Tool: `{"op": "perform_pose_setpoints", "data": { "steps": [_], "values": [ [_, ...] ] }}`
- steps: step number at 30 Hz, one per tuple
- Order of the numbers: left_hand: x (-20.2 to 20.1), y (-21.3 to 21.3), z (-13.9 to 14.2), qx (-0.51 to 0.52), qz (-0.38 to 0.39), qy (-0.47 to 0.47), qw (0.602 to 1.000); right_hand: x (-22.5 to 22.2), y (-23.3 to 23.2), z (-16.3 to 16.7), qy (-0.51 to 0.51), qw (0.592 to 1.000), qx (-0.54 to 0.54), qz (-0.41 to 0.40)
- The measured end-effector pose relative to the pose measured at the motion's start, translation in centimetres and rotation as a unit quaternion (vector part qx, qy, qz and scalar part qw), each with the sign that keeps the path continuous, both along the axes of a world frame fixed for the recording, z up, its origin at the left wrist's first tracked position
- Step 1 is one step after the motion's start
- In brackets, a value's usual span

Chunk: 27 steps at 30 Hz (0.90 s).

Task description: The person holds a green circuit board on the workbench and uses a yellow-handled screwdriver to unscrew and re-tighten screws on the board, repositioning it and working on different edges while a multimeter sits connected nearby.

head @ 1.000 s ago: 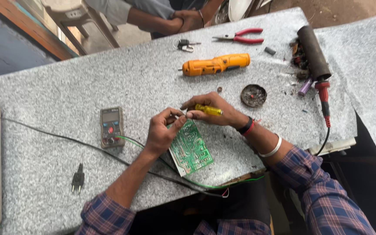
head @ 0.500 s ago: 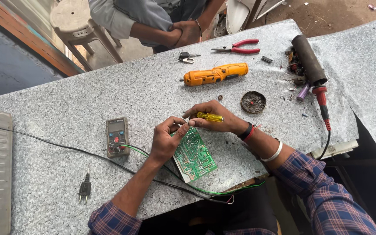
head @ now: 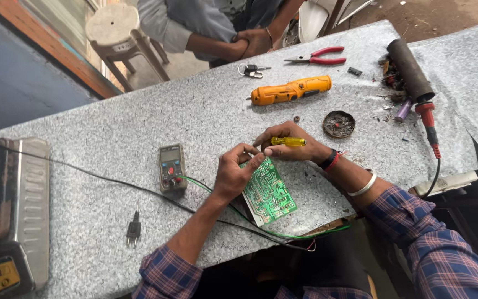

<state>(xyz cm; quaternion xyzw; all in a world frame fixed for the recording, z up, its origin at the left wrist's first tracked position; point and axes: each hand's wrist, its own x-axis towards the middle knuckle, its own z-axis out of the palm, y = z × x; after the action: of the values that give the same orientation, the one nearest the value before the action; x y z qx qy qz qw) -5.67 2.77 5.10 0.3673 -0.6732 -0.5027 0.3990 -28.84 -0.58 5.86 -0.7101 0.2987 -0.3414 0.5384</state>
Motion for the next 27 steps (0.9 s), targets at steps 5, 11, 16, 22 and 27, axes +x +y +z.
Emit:
{"op": "perform_pose_setpoints", "data": {
  "steps": [5, 11, 16, 22, 27],
  "values": [
    [-0.4, 0.1, -0.1, 0.029, 0.002, -0.007, 1.0, -0.3, 0.1, 0.5, 0.011, 1.0, -0.005, 0.005],
    [-0.8, -0.6, -1.2, 0.041, 0.012, -0.026, 0.999, -1.3, -0.6, -0.1, 0.05, 0.996, -0.077, 0.011],
    [-0.2, -0.9, -1.3, -0.063, 0.037, -0.033, 0.997, -0.6, -1.5, -0.8, 0.067, 0.998, -0.018, 0.009],
    [-0.2, -0.9, -1.5, 0.059, 0.014, -0.021, 0.998, -1.0, -1.9, -1.0, 0.064, 0.998, -0.013, 0.008],
    [-0.3, -0.9, -1.3, -0.007, 0.025, -0.029, 0.999, -1.1, -1.7, -0.9, 0.075, 0.997, -0.028, 0.005]
  ]
}}
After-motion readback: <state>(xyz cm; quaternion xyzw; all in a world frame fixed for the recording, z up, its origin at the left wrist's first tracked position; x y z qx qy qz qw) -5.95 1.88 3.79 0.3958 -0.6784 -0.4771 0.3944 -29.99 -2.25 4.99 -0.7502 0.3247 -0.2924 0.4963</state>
